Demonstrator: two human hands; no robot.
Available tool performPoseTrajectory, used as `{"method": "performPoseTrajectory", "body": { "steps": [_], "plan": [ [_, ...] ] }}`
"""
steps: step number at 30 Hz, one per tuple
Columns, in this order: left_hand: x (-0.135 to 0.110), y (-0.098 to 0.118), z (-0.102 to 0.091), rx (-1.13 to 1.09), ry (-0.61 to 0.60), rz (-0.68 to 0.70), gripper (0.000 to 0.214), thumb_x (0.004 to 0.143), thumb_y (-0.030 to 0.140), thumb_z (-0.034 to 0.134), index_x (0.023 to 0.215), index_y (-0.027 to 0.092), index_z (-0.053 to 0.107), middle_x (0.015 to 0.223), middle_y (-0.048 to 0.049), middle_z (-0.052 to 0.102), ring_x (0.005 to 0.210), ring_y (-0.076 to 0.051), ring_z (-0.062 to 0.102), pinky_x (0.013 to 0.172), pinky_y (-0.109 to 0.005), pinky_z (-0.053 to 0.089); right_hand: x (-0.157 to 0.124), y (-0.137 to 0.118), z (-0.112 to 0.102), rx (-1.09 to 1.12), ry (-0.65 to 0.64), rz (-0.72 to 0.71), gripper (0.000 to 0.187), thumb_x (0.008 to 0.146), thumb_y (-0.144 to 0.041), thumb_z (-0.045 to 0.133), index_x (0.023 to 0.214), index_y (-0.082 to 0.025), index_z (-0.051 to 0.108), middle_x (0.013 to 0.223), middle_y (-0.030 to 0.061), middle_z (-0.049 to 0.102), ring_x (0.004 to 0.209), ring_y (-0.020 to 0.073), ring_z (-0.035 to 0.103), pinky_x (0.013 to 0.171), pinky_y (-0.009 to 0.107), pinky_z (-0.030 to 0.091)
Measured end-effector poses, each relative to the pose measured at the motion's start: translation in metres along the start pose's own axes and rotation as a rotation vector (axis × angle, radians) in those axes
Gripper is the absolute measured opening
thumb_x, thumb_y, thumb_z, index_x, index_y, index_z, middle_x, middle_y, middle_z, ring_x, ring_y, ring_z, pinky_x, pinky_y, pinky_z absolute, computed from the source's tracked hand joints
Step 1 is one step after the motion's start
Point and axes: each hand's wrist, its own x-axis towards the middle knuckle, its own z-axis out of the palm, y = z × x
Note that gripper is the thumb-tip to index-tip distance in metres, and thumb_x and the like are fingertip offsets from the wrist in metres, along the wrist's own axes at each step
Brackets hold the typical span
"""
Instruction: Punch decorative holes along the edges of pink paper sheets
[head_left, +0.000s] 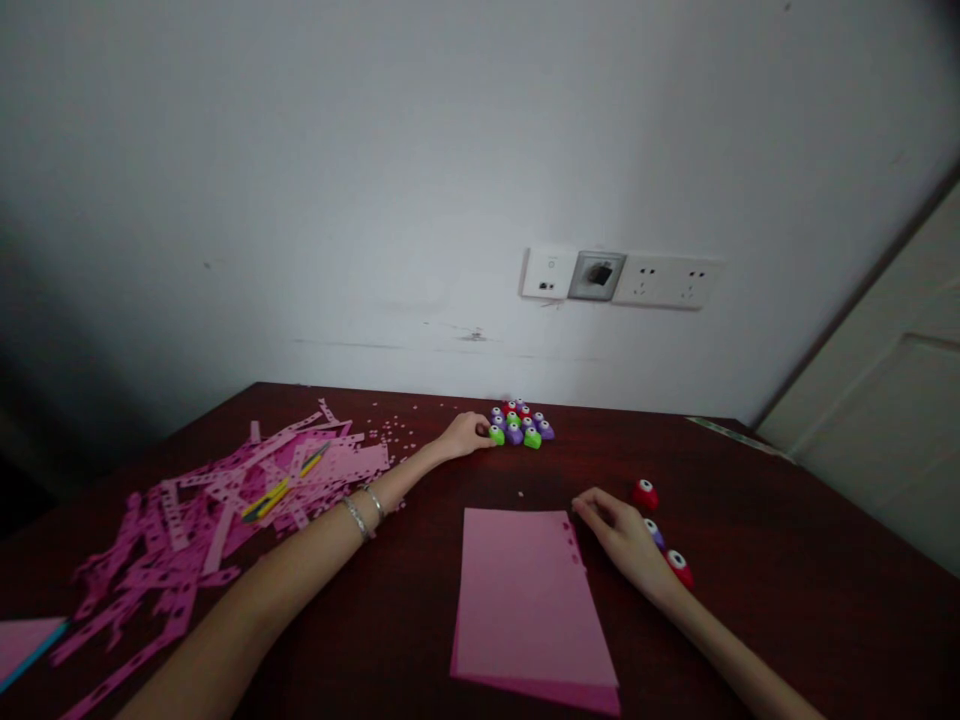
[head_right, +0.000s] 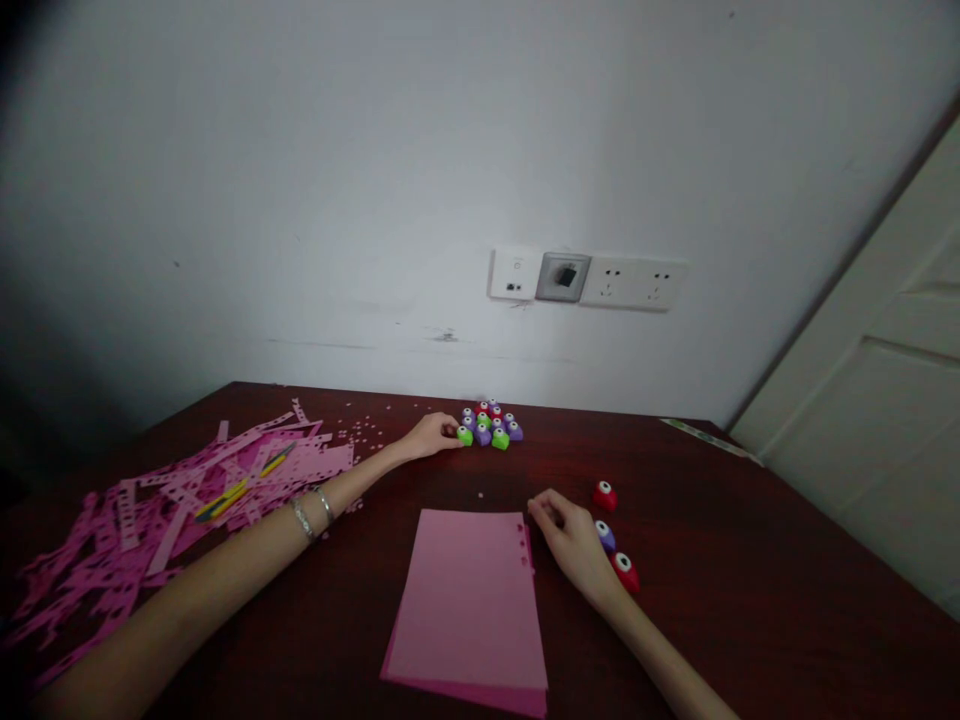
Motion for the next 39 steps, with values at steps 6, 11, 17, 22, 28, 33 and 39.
{"method": "performPoseTrajectory", "body": {
  "steps": [6, 11, 17, 22, 28, 33, 39],
  "plan": [
    [-0.007, 0.006, -0.009, -0.025, 0.054, -0.002, 0.027, 0.062, 0.036, 0.069, 0.079, 0.015, 0.064, 0.076, -0.0014, 0.061, 0.069, -0.014, 0.054, 0.063, -0.025, 0.042, 0.000, -0.001, 0.000, -0.016, -0.003, 0.008, 0.030, 0.083, -0.043, 0.041, 0.067, -0.019, 0.050, 0.061, -0.0006, 0.050, 0.059, 0.0155, 0.046, 0.055, 0.026, 0.036],
    [-0.027, 0.032, -0.029, -0.083, 0.059, 0.061, 0.028, 0.062, 0.037, 0.070, 0.077, 0.015, 0.062, 0.076, -0.0014, 0.061, 0.069, -0.014, 0.054, 0.063, -0.024, 0.041, 0.001, 0.001, 0.000, -0.034, -0.013, 0.005, 0.030, 0.084, -0.044, 0.041, 0.071, -0.018, 0.053, 0.066, 0.0011, 0.054, 0.061, 0.0161, 0.048, 0.058, 0.027, 0.038],
    [-0.060, 0.074, -0.048, -0.015, -0.008, 0.198, 0.027, 0.064, 0.038, 0.071, 0.078, 0.016, 0.062, 0.080, -0.0015, 0.060, 0.075, -0.015, 0.054, 0.068, -0.026, 0.040, -0.001, -0.002, 0.000, -0.039, -0.009, -0.022, 0.030, 0.084, -0.042, 0.042, 0.071, -0.018, 0.056, 0.062, 0.0003, 0.053, 0.060, 0.0156, 0.048, 0.055, 0.026, 0.038],
    [-0.084, 0.098, -0.048, -0.020, -0.065, 0.258, 0.028, 0.065, 0.038, 0.071, 0.082, 0.017, 0.062, 0.084, -0.0014, 0.058, 0.079, -0.015, 0.053, 0.069, -0.026, 0.039, -0.003, -0.002, 0.001, -0.066, -0.018, -0.046, 0.030, 0.084, -0.042, 0.042, 0.072, -0.018, 0.056, 0.060, -0.0006, 0.052, 0.057, 0.0148, 0.047, 0.054, 0.025, 0.038],
    [-0.099, 0.109, -0.043, -0.016, -0.091, 0.310, 0.025, 0.065, 0.035, 0.071, 0.080, 0.016, 0.062, 0.083, -0.0018, 0.059, 0.080, -0.015, 0.052, 0.072, -0.026, 0.039, -0.006, -0.009, 0.000, -0.069, -0.004, -0.083, 0.032, 0.084, -0.042, 0.042, 0.075, -0.017, 0.059, 0.063, 0.0008, 0.057, 0.058, 0.0154, 0.051, 0.055, 0.026, 0.040],
    [-0.102, 0.110, -0.041, 0.012, -0.100, 0.297, 0.023, 0.065, 0.033, 0.071, 0.078, 0.016, 0.062, 0.083, -0.0024, 0.060, 0.081, -0.016, 0.053, 0.074, -0.027, 0.039, -0.008, -0.014, -0.001, -0.037, 0.009, -0.111, 0.029, 0.083, -0.041, 0.044, 0.078, -0.017, 0.061, 0.064, 0.0011, 0.057, 0.060, 0.0160, 0.052, 0.057, 0.026, 0.042],
    [-0.103, 0.108, -0.037, 0.013, -0.127, 0.292, 0.026, 0.067, 0.035, 0.069, 0.081, 0.015, 0.063, 0.084, -0.0037, 0.060, 0.079, -0.016, 0.054, 0.072, -0.027, 0.040, -0.008, -0.036, -0.009, 0.040, -0.049, -0.201, 0.024, 0.081, -0.036, 0.052, 0.096, -0.019, 0.062, 0.078, 0.0027, 0.058, 0.070, 0.0157, 0.055, 0.061, 0.027, 0.045]
  ]
}}
